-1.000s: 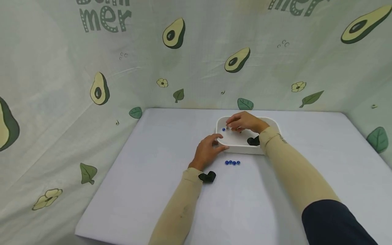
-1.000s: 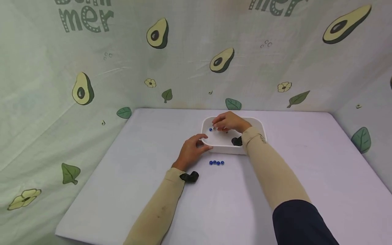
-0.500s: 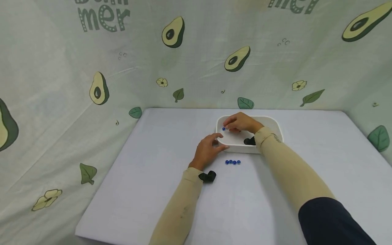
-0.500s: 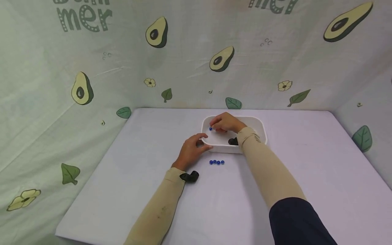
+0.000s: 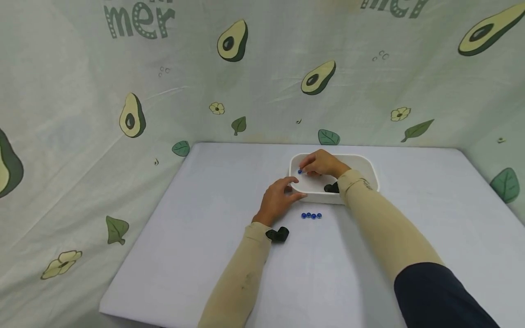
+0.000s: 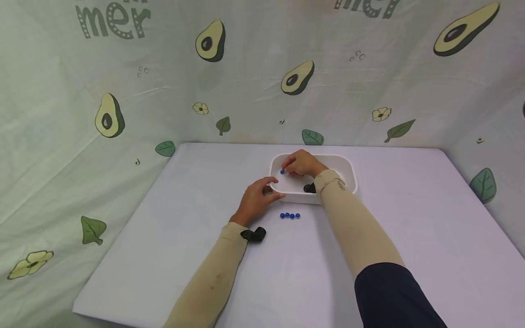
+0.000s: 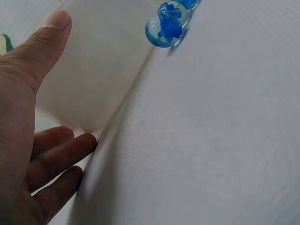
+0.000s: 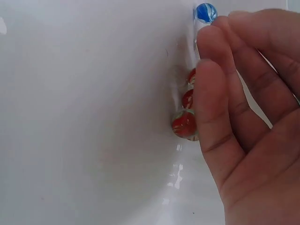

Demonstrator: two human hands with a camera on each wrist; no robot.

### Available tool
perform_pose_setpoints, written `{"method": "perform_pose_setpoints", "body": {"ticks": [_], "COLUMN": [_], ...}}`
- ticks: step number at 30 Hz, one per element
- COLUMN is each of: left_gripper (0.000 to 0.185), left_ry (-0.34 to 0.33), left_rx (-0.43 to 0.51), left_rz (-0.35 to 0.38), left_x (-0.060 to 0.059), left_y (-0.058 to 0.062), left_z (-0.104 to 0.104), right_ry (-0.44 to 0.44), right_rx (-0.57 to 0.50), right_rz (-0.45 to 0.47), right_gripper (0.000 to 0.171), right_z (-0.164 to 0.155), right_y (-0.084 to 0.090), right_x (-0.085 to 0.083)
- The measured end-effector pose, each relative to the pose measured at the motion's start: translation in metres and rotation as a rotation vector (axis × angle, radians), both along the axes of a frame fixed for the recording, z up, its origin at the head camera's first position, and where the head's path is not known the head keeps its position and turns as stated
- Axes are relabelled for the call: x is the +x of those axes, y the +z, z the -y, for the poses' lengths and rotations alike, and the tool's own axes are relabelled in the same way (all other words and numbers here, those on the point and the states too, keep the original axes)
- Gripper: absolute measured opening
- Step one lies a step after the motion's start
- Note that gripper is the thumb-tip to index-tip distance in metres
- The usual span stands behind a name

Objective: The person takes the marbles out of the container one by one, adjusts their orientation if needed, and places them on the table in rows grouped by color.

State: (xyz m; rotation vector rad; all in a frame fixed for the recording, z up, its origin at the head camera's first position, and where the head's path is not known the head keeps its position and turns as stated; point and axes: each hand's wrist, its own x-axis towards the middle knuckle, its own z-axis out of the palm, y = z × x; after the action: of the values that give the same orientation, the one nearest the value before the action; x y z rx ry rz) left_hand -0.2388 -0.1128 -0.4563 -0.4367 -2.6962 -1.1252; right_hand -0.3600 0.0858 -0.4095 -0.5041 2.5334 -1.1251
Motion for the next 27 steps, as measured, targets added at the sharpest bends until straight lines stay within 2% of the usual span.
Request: {"method": "perform_pose_setpoints", "body": {"ticks": [6, 27], "left_gripper": [0.048, 0.048], "left_ry": [-0.001, 0.016], "left_rx": [0.0, 0.003], "left_rz": [-0.008, 0.007], "left_x": [0.0, 0.004], "left_y": [0.0, 0.001], "left_z": [0.001, 0.0], "right_ry": [-0.016, 0.061], "right_rx": [0.006, 0.111], "right_rz": [-0.022, -0.112], "right_gripper": [0.018, 0.015], "right_z": [0.004, 0.016], "right_y": [0.0, -0.002], "right_x": [0.0, 0.0]}}
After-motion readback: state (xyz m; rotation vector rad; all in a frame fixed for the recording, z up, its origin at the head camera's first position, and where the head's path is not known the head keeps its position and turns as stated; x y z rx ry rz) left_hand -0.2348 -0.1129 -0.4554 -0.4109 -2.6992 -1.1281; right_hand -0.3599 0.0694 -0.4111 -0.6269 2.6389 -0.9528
